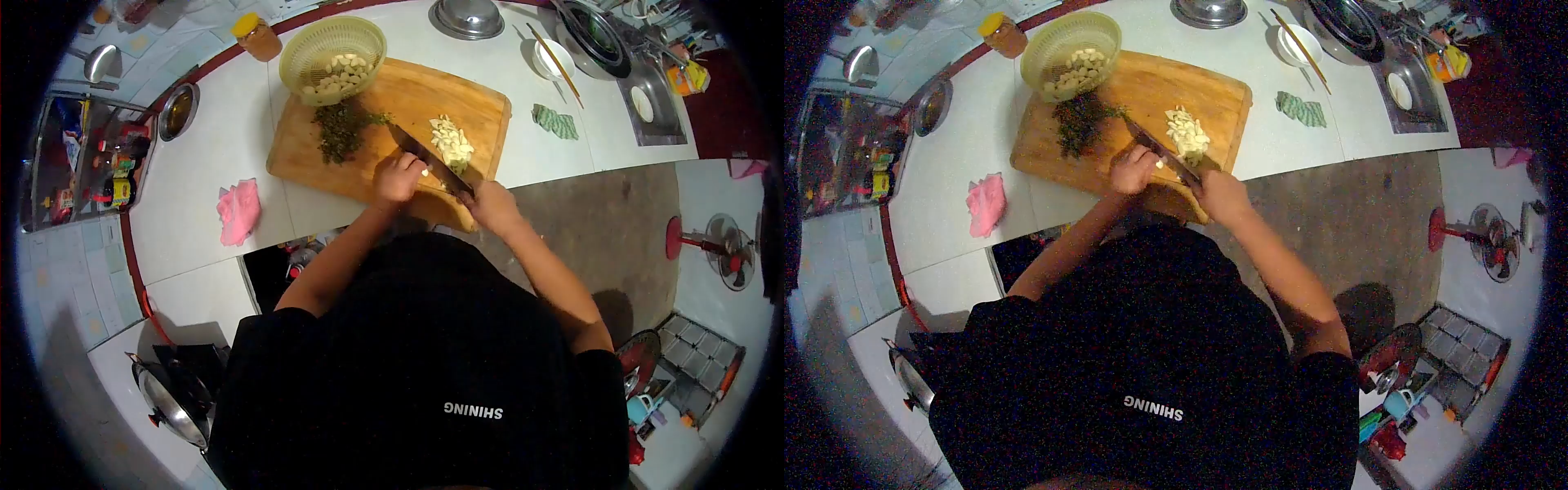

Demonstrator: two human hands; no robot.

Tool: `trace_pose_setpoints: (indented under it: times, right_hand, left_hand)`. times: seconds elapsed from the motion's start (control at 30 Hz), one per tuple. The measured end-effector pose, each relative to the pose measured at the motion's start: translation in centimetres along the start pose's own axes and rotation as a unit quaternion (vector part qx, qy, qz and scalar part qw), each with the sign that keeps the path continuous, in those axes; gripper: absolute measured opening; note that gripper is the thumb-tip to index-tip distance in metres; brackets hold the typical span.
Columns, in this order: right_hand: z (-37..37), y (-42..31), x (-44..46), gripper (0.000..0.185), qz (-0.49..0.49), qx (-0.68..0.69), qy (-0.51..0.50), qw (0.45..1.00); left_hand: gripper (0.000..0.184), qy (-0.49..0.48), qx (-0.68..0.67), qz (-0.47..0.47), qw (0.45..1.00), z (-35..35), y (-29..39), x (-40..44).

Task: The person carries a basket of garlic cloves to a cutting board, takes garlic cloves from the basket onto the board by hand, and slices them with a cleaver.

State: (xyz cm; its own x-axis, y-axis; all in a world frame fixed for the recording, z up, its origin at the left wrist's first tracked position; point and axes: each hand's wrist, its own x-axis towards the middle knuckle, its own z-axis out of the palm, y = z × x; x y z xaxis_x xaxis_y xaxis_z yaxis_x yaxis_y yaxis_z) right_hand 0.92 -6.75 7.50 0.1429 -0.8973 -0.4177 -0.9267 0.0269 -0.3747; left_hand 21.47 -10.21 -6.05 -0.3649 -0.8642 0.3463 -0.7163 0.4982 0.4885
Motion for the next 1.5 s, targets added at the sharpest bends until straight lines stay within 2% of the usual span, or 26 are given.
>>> trace_pose_setpoints:
  times: [0.1,0.23,0.33,0.43,0.53,0.67,0.77,0.87,0.97,1.07,1.13,1.2,1.27,1.4,1.5]
  right_hand:
    - [1.1,0.3,1.2,0.03,0.012,0.051,-0.019,0.998]
    - [0.3,0.9,0.3,0.028,-0.049,0.073,0.038,0.995]
    - [0.6,-0.1,0.8,0.027,0.024,0.042,-0.043,0.998]
    - [1.9,-0.3,1.5,0.028,-0.015,0.059,0.021,0.998]
    - [1.2,0.4,1.3,0.029,0.011,0.105,-0.004,0.994]
    - [1.6,0.8,1.5,0.03,0.039,0.086,-0.065,0.993]
    - [2.2,-0.3,2.0,0.033,0.012,0.064,-0.007,0.998]
    - [1.2,-0.1,1.5,0.034,0.032,0.124,-0.034,0.991]
    - [-1.0,-0.9,0.4,0.033,0.092,0.183,-0.101,0.974]
    - [2.9,0.2,2.5,0.032,0.042,0.106,-0.045,0.992]
    - [2.7,0.2,2.6,0.032,0.019,0.131,-0.026,0.991]
    - [2.0,0.1,2.3,0.032,0.034,0.167,-0.041,0.984]
    - [-0.8,-1.0,0.6,0.033,0.09,0.209,-0.092,0.969]
    - [3.2,0.6,2.6,0.032,0.031,0.132,-0.027,0.99]
    - [3.4,0.6,3.0,0.031,0.027,0.169,-0.012,0.985]
  left_hand:
    - [0.017,-0.005,-0.006,0.004,1.0,-0.8,0.4,0.3]
    - [0.016,-0.01,0.003,0.014,1.0,-1.6,0.6,0.5]
    - [0.015,0.028,0.006,0.018,0.999,-1.3,0.8,0.4]
    - [0.011,0.036,-0.022,0.024,0.999,-1.3,0.5,0.4]
    - [0.009,0.038,-0.03,0.017,0.999,-1.0,0.2,0.4]
    - [0.011,0.006,-0.031,-0.012,0.999,-0.6,-0.1,-0.3]
    - [0.011,0.002,-0.018,-0.002,1.0,-0.4,-0.5,-0.1]
    - [0.011,-0.002,-0.008,0.011,1.0,-0.7,-0.7,-0.2]
    - [0.01,0.007,-0.039,-0.001,0.999,-1.0,-0.3,-0.1]
    - [0.009,0.021,-0.051,0.007,0.998,-1.3,-0.1,0.1]
    - [0.008,0.029,-0.038,0.02,0.999,-1.3,-0.3,0.3]
    - [0.007,0.045,-0.048,0.027,0.997,-1.6,-0.2,0.5]
    - [0.007,0.051,-0.052,0.019,0.997,-1.8,0.2,0.5]
    - [0.008,0.035,-0.058,0.004,0.998,-1.4,-0.1,0.3]
    - [0.009,0.028,-0.064,0.024,0.997,-1.5,-0.4,0.6]
